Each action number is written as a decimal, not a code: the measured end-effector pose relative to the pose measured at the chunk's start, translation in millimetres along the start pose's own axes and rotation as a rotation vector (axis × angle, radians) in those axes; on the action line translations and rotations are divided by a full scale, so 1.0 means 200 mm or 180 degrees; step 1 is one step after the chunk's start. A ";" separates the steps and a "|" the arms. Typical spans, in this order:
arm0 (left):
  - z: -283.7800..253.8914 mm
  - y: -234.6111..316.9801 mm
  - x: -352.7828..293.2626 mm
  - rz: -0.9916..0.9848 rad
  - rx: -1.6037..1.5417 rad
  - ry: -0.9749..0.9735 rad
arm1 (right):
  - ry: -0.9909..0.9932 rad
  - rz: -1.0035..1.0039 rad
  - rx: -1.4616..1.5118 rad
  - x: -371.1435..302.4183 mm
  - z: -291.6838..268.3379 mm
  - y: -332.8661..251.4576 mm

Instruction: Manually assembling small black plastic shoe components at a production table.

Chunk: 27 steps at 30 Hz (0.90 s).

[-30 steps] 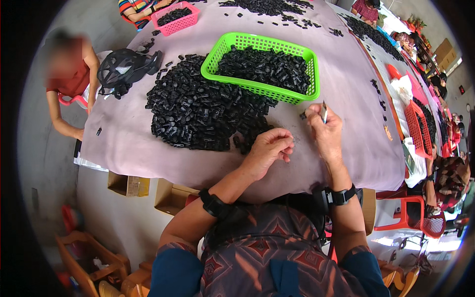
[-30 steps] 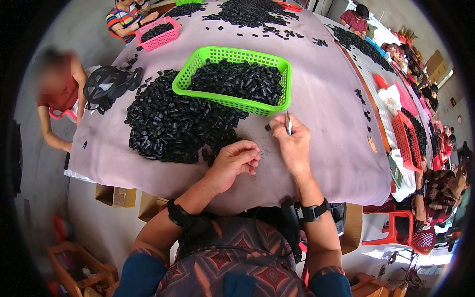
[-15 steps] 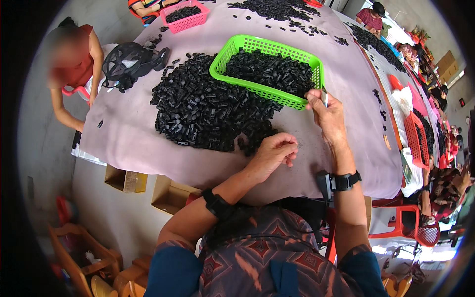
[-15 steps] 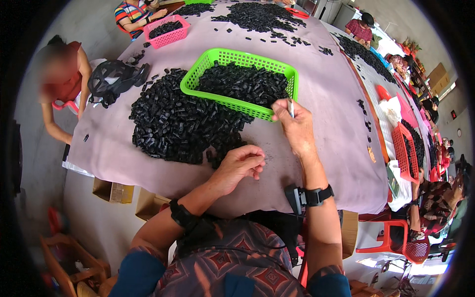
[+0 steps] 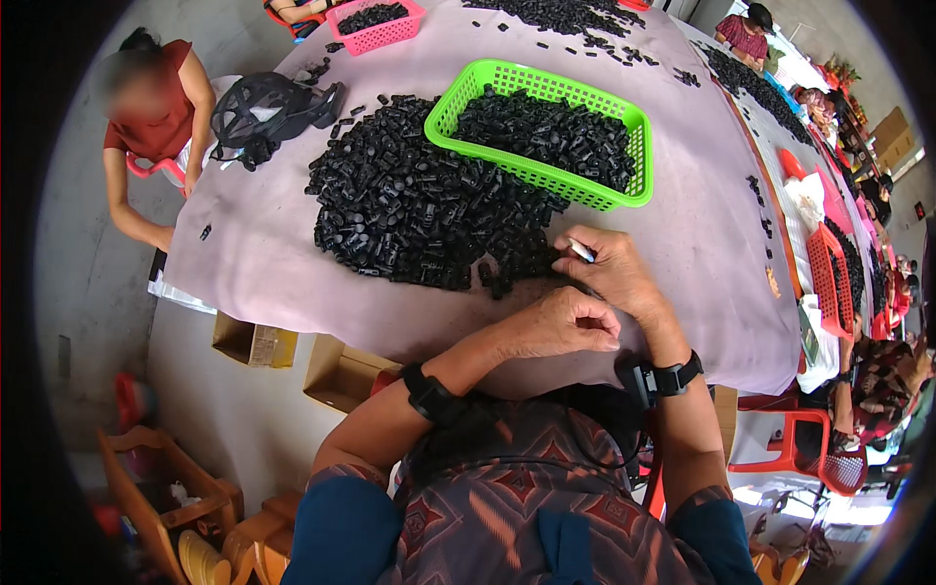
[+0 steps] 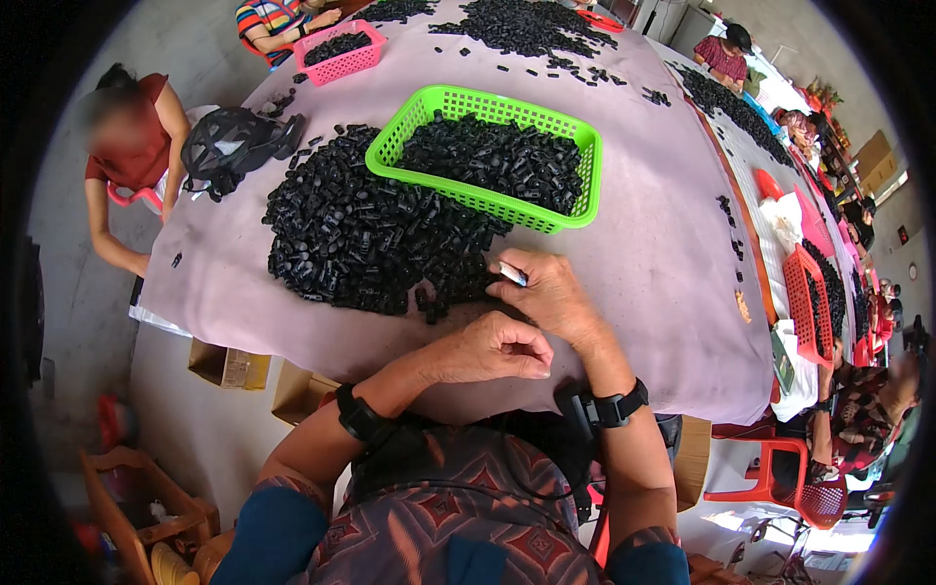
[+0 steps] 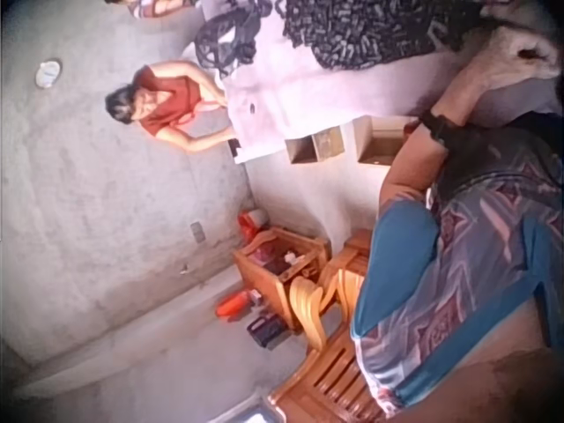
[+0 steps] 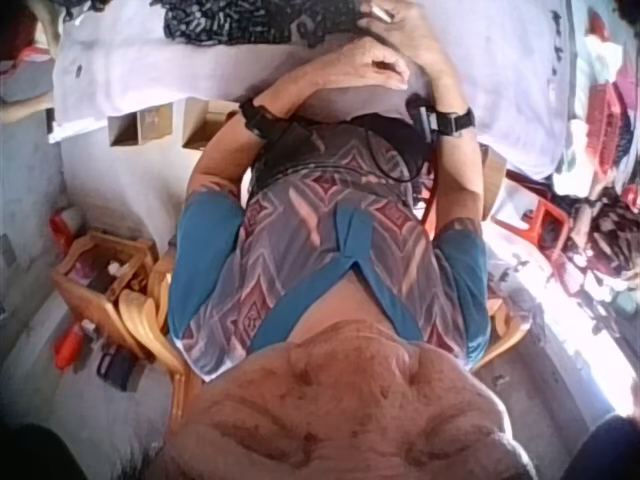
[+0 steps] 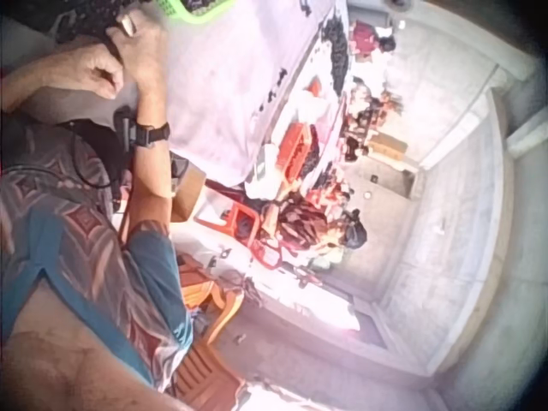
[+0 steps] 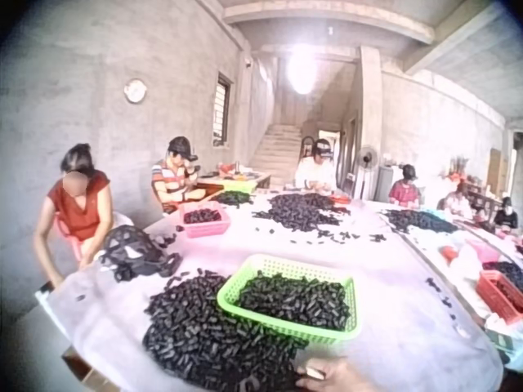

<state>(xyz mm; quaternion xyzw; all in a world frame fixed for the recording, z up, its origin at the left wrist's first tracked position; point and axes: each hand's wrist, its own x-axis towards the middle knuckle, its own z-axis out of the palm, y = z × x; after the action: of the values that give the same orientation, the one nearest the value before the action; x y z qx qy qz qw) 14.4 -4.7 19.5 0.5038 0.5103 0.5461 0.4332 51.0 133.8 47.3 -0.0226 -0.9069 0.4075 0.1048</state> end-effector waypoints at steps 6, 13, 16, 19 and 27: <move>0.00 0.01 0.00 -0.0030 0.0246 -0.0121 | 0.0050 -0.0222 -0.0215 0.02 0.05 0.05; 0.00 0.00 0.00 -0.0006 0.0224 -0.0103 | -0.0092 0.0102 -0.0213 0.03 0.05 0.04; 0.00 0.00 0.00 -0.0006 0.0263 -0.0087 | -0.0089 0.0235 -0.0279 0.04 0.05 0.02; 0.00 -0.01 0.00 -0.0010 0.0279 -0.0068 | -0.0148 0.0359 -0.0240 0.04 0.04 -0.01; 0.01 -0.02 0.00 0.0048 0.0287 0.0009 | 0.0320 0.0440 -0.0228 0.01 0.06 0.08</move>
<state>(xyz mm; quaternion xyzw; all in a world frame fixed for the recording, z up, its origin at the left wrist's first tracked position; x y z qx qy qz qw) 16.1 -3.6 16.3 0.5258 0.5312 0.5265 0.4051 45.6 137.1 27.8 -0.1094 -0.9107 0.3794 0.1210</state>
